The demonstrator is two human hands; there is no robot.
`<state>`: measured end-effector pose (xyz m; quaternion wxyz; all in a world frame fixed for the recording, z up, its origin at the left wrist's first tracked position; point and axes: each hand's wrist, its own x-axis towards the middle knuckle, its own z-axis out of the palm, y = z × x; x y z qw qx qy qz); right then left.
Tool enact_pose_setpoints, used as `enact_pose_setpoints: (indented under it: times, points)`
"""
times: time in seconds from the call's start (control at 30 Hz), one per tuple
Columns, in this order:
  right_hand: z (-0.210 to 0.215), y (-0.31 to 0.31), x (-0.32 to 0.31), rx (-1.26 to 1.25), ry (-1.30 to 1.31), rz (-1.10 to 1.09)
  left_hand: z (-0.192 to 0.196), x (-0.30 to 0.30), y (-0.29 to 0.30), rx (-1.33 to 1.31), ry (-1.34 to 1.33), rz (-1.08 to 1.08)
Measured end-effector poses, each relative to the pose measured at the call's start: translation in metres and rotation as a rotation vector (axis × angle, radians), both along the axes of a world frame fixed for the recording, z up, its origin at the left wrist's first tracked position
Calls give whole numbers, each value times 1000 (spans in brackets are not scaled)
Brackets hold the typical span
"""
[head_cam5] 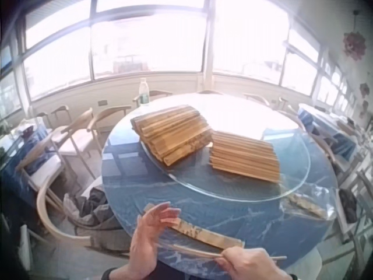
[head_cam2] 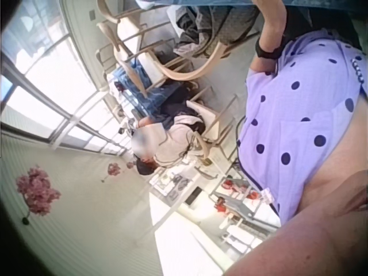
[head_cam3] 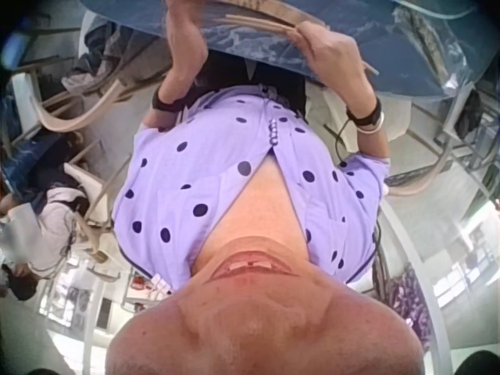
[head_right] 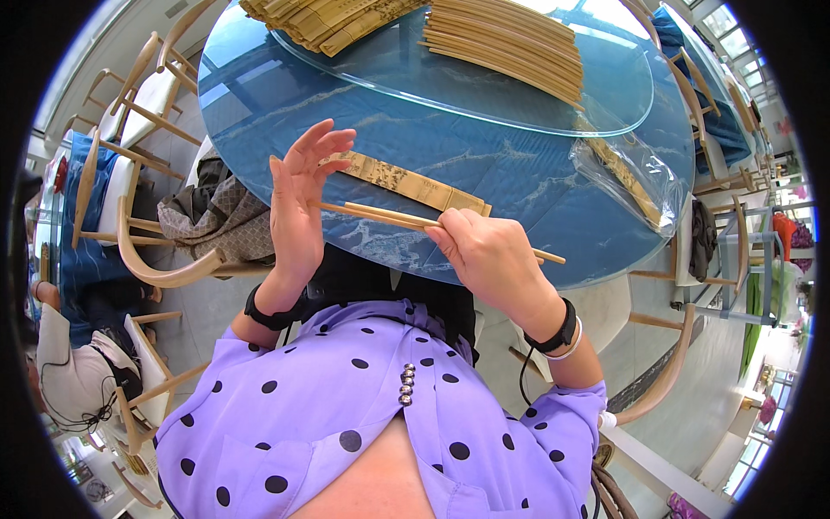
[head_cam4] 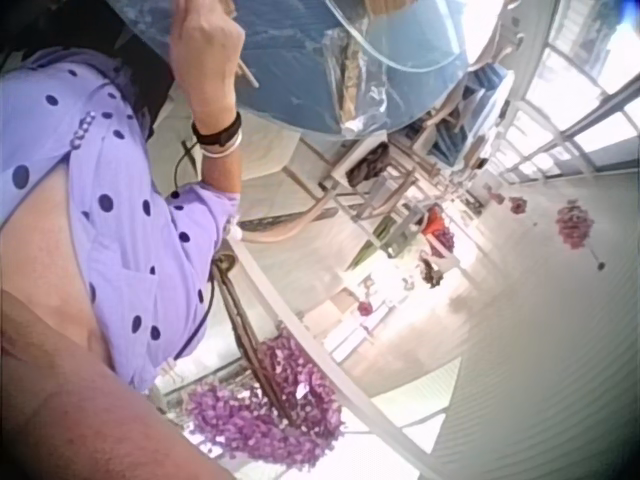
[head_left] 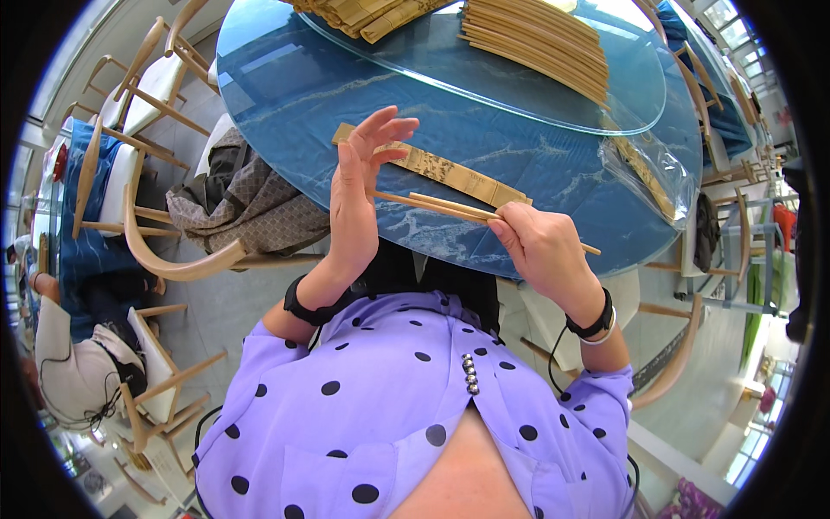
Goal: The person repeatedly picks up flat bamboo strips and thin bamboo rods from a glass table, aligns them, and joins them into small cross-shaped assemblies. The person handles the items one at a time, places completed units back on the table, and continues the process.
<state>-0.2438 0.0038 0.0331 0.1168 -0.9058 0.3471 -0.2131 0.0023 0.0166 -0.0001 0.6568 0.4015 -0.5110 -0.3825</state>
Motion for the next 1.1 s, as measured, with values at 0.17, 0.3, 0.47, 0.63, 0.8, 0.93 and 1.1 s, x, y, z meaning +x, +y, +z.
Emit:
enact_pose_setpoints:
  times: [0.17,0.3,0.47,0.63,0.8,0.93,1.1]
  points:
    - [-12,8,8,10,-20,-2,5,-22,12,-61,37,-184]
    - [-16,13,8,-53,-3,-13,11,-36,15,85,-56,-81]
    - [-13,29,1,-127,77,-45,3,-32,17,-18,-696,-29]
    - [-13,41,-10,-52,63,-74,-2,-39,16,-194,-729,-150]
    - [-5,37,-43,76,-60,-336,15,-32,-7,-59,-718,-201]
    - [-6,32,-56,231,-127,-512,13,-30,-18,-236,-1131,-204]
    - [-5,22,-55,549,-242,-550,10,-35,-32,-274,-1303,-318]
